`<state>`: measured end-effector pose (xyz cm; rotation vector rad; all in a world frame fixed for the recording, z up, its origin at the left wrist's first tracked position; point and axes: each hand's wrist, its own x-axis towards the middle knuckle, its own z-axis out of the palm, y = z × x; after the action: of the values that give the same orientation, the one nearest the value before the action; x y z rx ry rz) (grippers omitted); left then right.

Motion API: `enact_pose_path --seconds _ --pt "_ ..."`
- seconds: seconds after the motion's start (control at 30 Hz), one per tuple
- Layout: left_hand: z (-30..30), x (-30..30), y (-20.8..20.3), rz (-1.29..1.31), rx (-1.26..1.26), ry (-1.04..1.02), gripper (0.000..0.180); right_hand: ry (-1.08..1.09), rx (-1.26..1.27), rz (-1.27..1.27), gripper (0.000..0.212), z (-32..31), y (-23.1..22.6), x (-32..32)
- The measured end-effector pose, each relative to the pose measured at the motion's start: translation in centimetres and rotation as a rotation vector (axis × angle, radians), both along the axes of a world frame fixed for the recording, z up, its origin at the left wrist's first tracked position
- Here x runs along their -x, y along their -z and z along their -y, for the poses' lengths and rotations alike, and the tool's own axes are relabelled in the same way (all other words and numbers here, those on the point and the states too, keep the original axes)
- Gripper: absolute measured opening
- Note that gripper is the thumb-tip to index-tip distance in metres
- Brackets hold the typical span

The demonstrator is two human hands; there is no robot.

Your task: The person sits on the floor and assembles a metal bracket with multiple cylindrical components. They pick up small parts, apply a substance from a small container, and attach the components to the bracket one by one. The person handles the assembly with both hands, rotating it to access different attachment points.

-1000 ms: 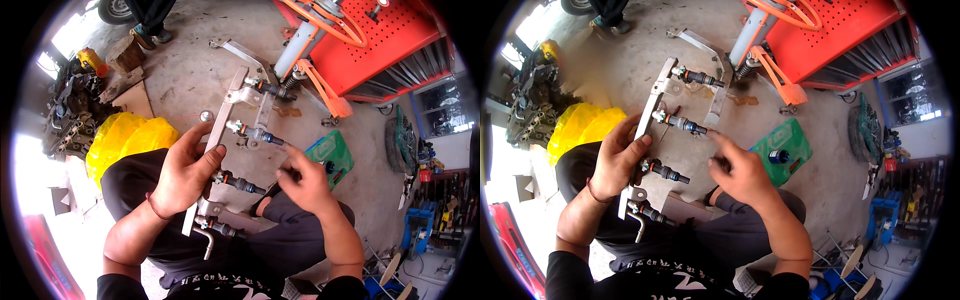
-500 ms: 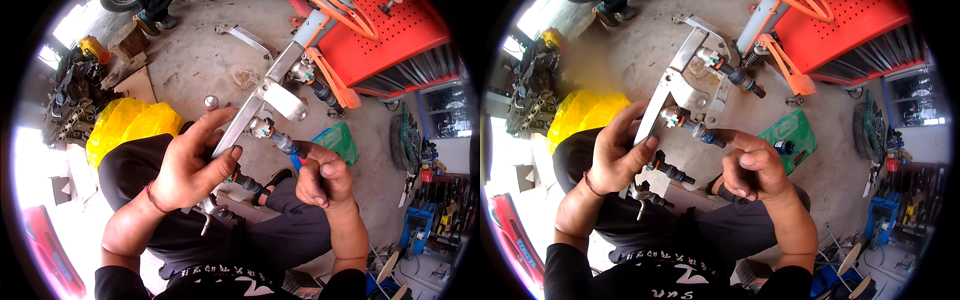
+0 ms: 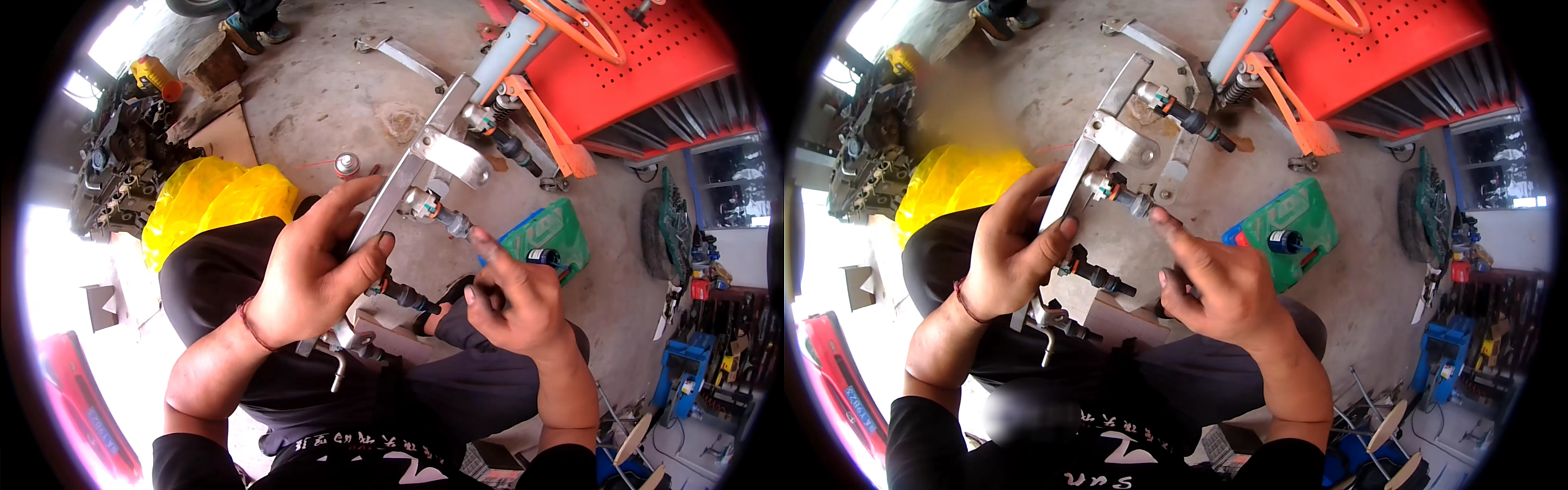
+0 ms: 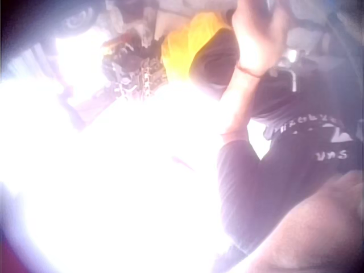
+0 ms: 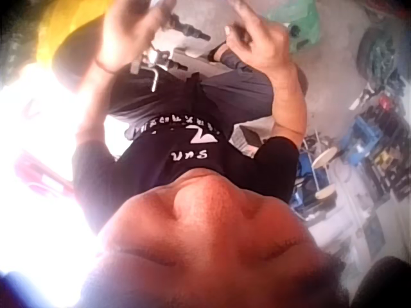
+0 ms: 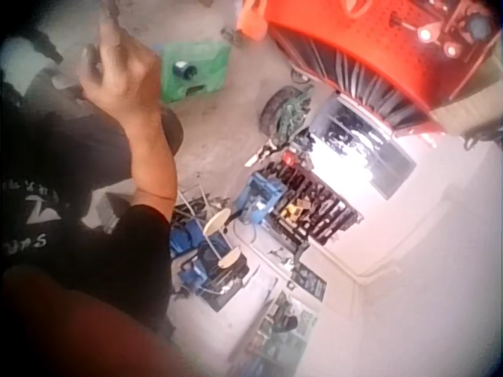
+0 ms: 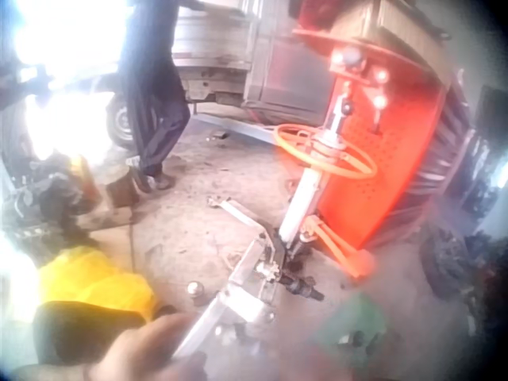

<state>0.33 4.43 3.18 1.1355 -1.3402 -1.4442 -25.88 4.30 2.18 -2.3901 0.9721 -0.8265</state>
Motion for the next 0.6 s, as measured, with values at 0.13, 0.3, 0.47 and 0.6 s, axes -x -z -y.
enact_pose_path --seconds 0.13,0.3,0.47,0.6 --pt "0.1 -0.2 0.3 -0.075 -0.105 -0.030 0.050 0.012 0.329 -0.284 0.049 0.5 0.4 -0.2" --pt "0.3 -0.5 -0.1 -0.092 -0.128 0.014 0.051 0.063 -0.888 0.574 0.050 -0.2 0.0 -0.1" --pt "-0.3 -0.2 -0.1 -0.087 -0.029 0.047 0.052 -0.099 -1.445 0.957 0.057 0.6 -1.0 1.1" --pt "-0.2 -0.8 1.1 0.153 0.252 0.074 0.053 -0.074 -1.377 0.801 0.060 0.8 -2.1 1.9"
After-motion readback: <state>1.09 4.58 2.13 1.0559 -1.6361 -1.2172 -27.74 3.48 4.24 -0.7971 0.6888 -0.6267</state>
